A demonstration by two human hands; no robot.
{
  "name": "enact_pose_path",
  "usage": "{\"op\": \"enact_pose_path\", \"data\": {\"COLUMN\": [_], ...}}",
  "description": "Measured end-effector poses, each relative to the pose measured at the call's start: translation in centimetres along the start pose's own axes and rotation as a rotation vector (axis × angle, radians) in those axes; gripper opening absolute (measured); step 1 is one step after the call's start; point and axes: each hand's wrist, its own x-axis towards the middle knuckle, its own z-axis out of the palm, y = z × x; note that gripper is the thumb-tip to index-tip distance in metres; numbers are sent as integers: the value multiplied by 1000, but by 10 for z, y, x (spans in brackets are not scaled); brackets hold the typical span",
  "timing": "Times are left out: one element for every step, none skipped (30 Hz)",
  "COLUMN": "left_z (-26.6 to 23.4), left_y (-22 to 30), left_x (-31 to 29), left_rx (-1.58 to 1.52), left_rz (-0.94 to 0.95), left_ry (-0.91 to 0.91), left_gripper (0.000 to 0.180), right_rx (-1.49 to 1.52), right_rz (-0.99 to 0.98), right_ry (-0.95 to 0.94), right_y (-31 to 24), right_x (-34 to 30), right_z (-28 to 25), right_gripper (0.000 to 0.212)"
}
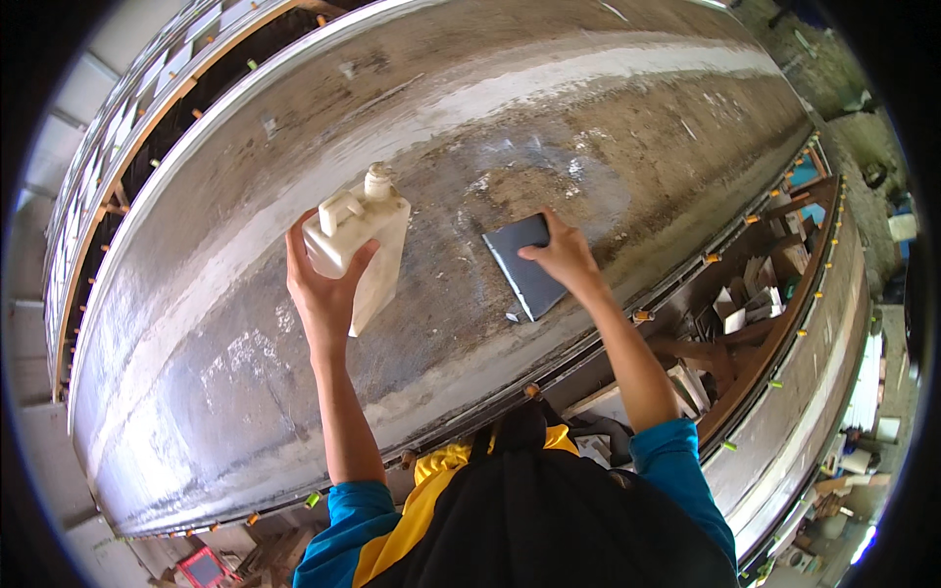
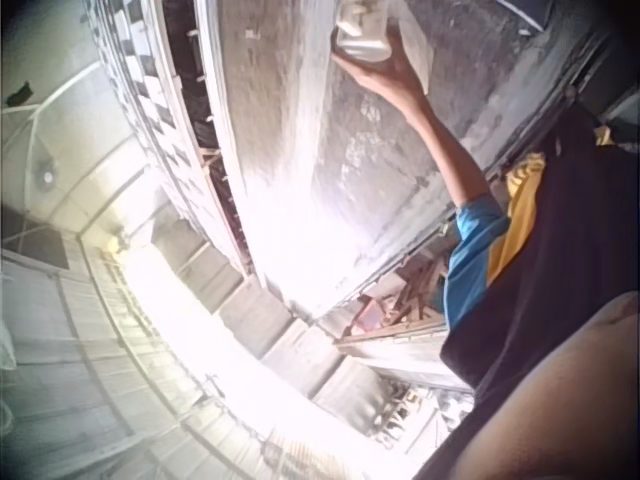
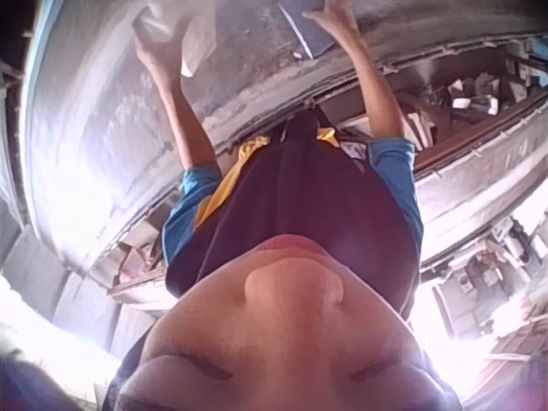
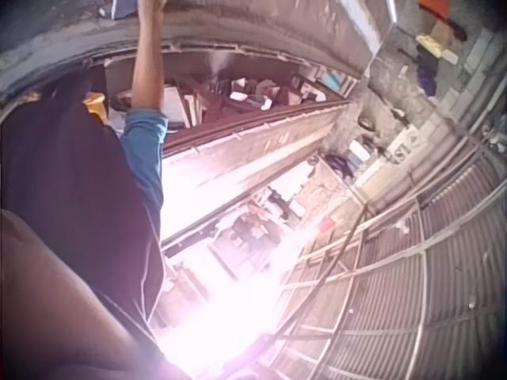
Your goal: The person pours liquid from a white plastic bottle onto a large curved surface and scrubs it with a dark rectangular block. The person repeatedly applies liquid and scrubs the surface in a rhythmic pattern, moving along the curve of the object.
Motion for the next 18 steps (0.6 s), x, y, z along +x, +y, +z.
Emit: {"op": "enact_pose_path", "data": {"left_z": [-5, -9, -15, -21, -27, -33, -41, -45, -49, -53, -53, -54, -55, -57, -59, -61, -63, -64], "left_y": [-1, -2, -4, -5, -7, -10, -12, -14, -15, -16, -14, -10, -7, -7, -7, -7, -6, -5], "left_x": [-4, -9, -14, -20, -26, -32, -36, -40, -45, -50, -52, -55, -58, -62, -65, -68, -71, -73], "left_rx": [1, -1, 6, 12, 15, 60, 88, 110, 133, 158, 173, 190, 175, 164, 151, 151, 149, 141], "left_rz": [-15, -28, -43, -59, -77, -102, -109, -119, -127, -128, -118, -105, -117, -137, -156, -159, -161, -162], "left_ry": [7, 7, 7, 7, 9, 7, 12, 14, 15, 29, 32, 35, 39, 55, 69, 73, 75, 72], "left_gripper": [64, 64, 65, 65, 65, 66, 66, 66, 66, 66, 67, 67, 67, 67, 67, 67, 67, 67], "right_rx": [-2, -4, 0, 20, 35, 51, 21, -14, -46, 149, 160, 173, 187, 121, 169, 219, 267, 263], "right_rz": [-11, -16, -26, -20, -14, -7, -44, -76, -110, -27, -77, -128, -179, -165, -127, -87, -43, 26], "right_ry": [-17, -30, -47, -25, -4, 18, 38, 61, 84, -22, -50, -77, -102, -108, -61, -13, 37, 68], "right_y": [5, 7, 8, 9, 7, 3, -3, -15, -30, -50, -52, -51, -48, -58, -53, -41, -27, -12], "right_x": [6, 8, 10, 9, 6, 4, 1, -3, -8, -12, -11, -6, -4, -11, -12, -11, -10, -7], "right_z": [-6, -12, -11, -10, -9, -7, -1, 3, 7, 12, 24, 38, 48, 47, 46, 41, 31, 15], "right_gripper": [61, 63, 65, 65, 66, 67, 68, 70, 71, 72, 72, 71, 71, 70, 71, 71, 71, 75]}}
